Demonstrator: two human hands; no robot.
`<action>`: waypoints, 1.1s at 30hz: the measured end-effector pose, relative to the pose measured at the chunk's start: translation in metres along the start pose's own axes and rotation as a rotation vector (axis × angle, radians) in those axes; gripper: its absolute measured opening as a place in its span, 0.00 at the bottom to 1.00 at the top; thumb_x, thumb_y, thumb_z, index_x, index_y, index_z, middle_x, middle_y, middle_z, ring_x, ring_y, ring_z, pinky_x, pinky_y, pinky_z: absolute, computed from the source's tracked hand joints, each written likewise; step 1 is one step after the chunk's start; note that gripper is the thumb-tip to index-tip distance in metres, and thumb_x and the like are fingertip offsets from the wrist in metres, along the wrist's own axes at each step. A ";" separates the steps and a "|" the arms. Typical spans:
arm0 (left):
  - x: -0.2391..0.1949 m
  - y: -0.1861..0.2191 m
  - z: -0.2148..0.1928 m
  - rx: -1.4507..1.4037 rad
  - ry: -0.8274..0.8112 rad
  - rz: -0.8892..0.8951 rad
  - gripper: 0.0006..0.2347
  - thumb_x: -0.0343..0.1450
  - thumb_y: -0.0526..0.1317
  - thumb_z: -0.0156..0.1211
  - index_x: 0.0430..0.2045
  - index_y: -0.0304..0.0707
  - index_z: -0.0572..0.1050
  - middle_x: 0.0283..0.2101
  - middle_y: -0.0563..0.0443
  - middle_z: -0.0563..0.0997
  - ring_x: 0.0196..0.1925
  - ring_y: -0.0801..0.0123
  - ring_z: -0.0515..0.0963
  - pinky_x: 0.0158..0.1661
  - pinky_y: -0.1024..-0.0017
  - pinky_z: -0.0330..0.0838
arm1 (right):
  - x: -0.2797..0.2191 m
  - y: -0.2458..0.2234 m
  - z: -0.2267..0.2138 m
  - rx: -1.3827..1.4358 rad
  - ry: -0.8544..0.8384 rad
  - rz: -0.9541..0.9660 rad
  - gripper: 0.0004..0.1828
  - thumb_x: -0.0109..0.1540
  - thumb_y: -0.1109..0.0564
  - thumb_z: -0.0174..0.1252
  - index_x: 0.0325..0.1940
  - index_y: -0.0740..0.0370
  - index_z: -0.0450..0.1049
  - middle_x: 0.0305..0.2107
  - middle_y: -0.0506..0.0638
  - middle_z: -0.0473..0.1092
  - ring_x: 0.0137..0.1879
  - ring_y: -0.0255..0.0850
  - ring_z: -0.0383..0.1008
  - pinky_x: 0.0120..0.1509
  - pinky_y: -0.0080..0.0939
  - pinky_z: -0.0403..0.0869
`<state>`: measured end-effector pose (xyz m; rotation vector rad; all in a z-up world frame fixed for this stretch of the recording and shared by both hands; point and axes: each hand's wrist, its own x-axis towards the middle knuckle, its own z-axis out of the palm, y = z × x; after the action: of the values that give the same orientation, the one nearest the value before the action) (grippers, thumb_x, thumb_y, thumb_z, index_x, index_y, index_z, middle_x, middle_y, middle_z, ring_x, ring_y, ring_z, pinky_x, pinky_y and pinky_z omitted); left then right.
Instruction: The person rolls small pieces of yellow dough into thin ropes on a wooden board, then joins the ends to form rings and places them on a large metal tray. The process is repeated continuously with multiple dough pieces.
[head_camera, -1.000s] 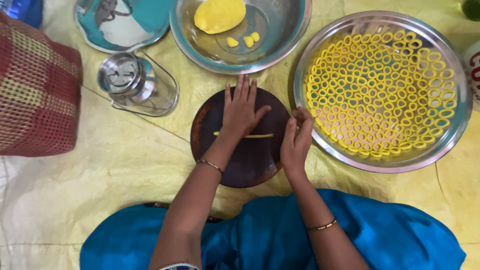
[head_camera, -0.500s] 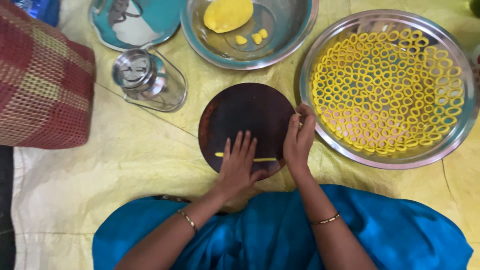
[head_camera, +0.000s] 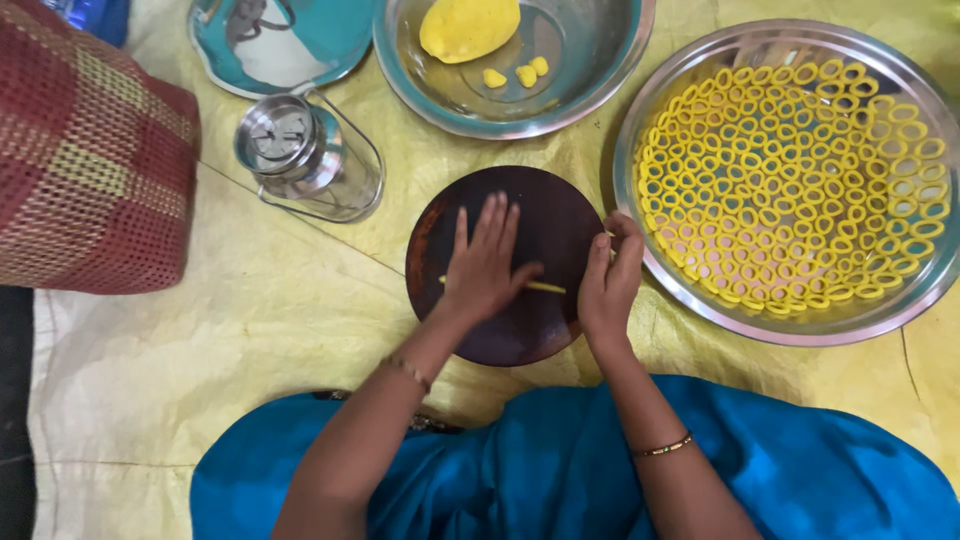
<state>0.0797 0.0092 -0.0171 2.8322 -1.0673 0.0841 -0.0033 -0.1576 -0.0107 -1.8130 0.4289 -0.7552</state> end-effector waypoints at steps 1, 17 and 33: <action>0.016 -0.006 0.005 0.001 0.011 -0.009 0.40 0.72 0.65 0.47 0.71 0.28 0.54 0.76 0.35 0.52 0.79 0.53 0.46 0.72 0.42 0.38 | -0.001 0.001 0.000 0.001 -0.008 0.014 0.19 0.75 0.54 0.46 0.66 0.70 0.63 0.56 0.62 0.69 0.59 0.49 0.71 0.66 0.46 0.69; -0.030 0.014 -0.035 0.017 -0.134 0.111 0.44 0.66 0.67 0.52 0.69 0.27 0.55 0.75 0.33 0.52 0.78 0.50 0.45 0.70 0.37 0.38 | 0.003 0.005 -0.001 0.200 -0.027 0.099 0.18 0.76 0.53 0.44 0.65 0.68 0.63 0.55 0.56 0.68 0.57 0.40 0.71 0.65 0.40 0.72; 0.029 0.044 0.020 -0.006 0.067 0.023 0.45 0.69 0.69 0.48 0.70 0.26 0.55 0.75 0.35 0.55 0.79 0.54 0.47 0.72 0.41 0.38 | 0.019 0.001 -0.017 0.207 0.095 0.069 0.18 0.77 0.53 0.40 0.66 0.68 0.62 0.58 0.59 0.66 0.63 0.46 0.70 0.69 0.46 0.69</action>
<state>0.0730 -0.0451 -0.0307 2.7904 -1.0839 0.1766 -0.0012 -0.1817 -0.0028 -1.5662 0.4562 -0.8096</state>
